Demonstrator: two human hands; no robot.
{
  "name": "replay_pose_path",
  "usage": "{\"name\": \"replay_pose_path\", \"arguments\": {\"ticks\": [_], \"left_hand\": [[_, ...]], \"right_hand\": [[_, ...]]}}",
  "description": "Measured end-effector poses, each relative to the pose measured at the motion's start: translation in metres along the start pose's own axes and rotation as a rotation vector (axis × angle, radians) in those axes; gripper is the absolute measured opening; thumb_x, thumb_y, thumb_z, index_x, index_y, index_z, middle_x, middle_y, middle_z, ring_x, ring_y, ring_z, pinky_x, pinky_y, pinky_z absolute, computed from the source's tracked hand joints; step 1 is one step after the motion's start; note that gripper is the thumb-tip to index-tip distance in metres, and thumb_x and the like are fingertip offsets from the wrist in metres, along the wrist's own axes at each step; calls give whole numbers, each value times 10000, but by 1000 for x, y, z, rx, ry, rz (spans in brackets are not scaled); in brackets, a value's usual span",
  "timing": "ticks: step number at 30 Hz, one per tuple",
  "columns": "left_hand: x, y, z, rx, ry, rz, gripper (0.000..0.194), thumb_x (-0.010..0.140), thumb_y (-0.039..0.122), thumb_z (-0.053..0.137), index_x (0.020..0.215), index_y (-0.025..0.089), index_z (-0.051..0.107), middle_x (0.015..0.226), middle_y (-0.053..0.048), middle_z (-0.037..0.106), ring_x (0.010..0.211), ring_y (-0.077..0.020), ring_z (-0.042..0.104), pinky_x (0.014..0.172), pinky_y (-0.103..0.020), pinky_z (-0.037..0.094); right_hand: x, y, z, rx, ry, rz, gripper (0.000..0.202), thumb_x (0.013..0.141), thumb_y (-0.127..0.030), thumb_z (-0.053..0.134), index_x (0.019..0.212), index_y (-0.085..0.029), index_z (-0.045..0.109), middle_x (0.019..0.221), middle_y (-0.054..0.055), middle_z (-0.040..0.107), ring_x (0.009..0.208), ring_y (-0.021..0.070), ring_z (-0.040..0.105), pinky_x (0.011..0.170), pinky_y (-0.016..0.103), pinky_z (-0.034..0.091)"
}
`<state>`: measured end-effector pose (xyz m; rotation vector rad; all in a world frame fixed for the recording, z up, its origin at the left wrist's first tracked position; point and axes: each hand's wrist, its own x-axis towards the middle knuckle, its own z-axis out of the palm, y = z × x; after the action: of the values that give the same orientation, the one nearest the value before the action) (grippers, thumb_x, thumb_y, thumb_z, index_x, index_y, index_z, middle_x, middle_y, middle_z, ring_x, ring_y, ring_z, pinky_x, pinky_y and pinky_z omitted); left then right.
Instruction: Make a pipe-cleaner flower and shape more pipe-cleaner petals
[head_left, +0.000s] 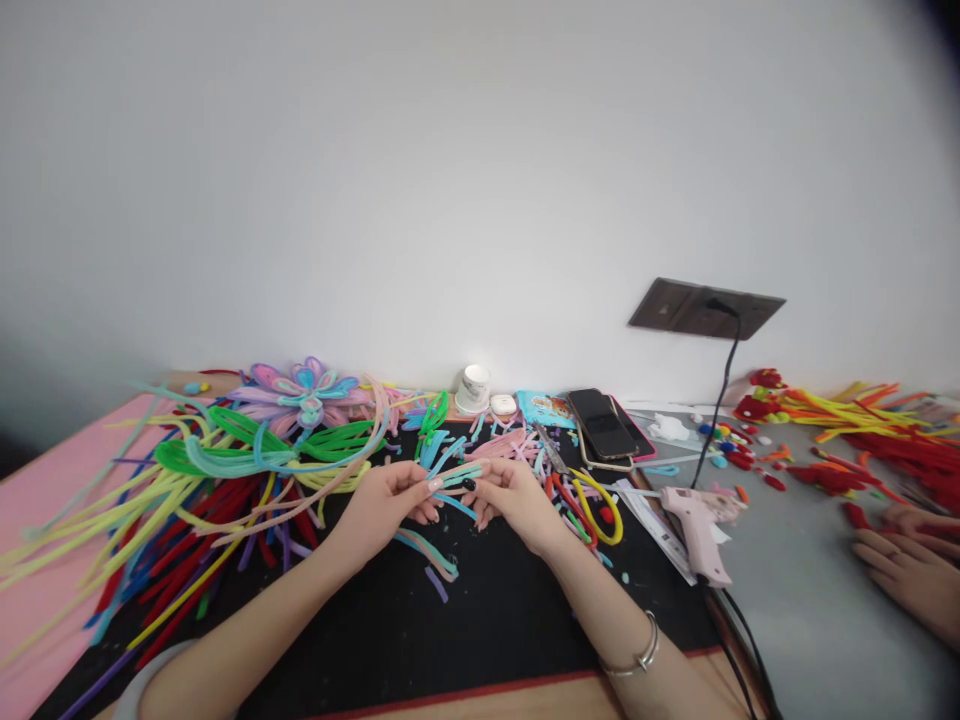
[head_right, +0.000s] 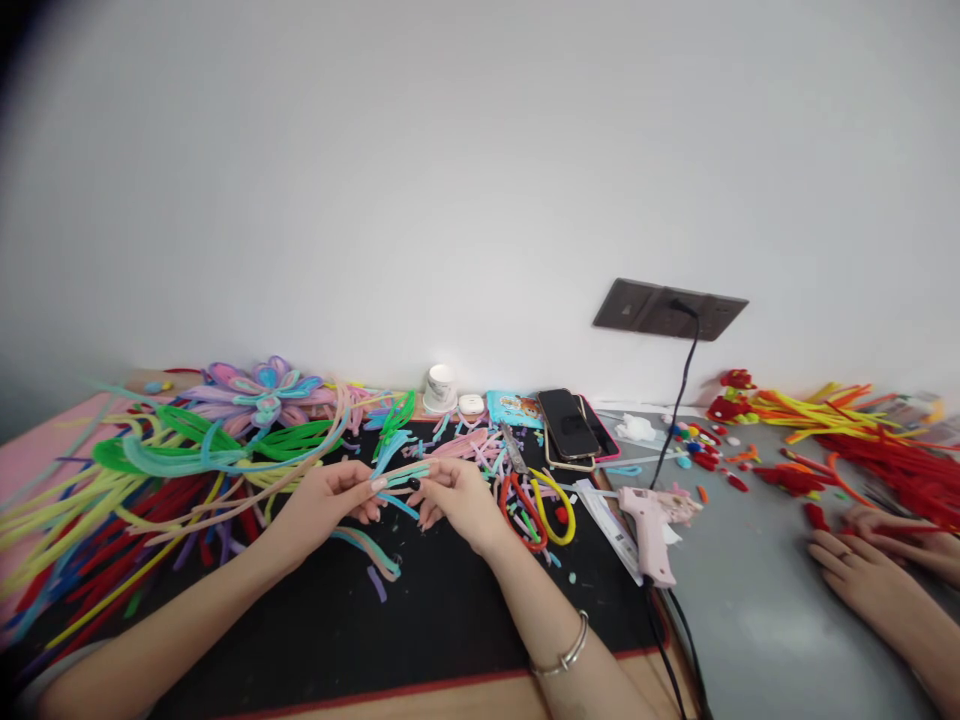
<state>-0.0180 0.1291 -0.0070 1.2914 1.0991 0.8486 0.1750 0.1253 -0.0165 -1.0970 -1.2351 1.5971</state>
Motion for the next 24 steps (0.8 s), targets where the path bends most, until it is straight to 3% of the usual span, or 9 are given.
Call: {"name": "replay_pose_path", "arguments": {"ticks": [5, 9, 18, 24], "left_hand": [[-1, 1, 2, 33, -22, -6, 261, 727, 384, 616, 628, 154, 542, 545, 1, 634, 499, -113, 596, 530, -221, 480], [0, -2, 1, 84, -46, 20, 252, 747, 369, 584, 619, 156, 541, 529, 6, 625, 490, -114, 593, 517, -221, 474], [-1, -5, 0, 125, -114, 32, 276, 779, 382, 562, 625, 154, 534, 546, 10, 615, 496, -109, 584, 518, -215, 460], [2, 0, -1, 59, 36, 59, 310, 741, 433, 593, 612, 161, 520, 544, 10, 607, 500, -116, 584, 535, -234, 476]], "right_hand": [[2, 2, 1, -110, 47, -68, 237, 752, -328, 583, 618, -162, 479, 506, -15, 609, 329, 61, 480, 352, 169, 398], [3, 4, -1, -252, 122, -118, 221, 786, -291, 533, 609, -173, 473, 441, -42, 551, 299, 54, 426, 320, 155, 325], [0, -3, 1, -270, 165, -140, 237, 784, -321, 538, 611, -182, 457, 437, -55, 532, 295, 56, 412, 318, 162, 313], [1, -1, 2, -168, 96, -73, 212, 704, -332, 631, 731, -162, 507, 530, -28, 612, 340, 79, 492, 332, 178, 387]]}}
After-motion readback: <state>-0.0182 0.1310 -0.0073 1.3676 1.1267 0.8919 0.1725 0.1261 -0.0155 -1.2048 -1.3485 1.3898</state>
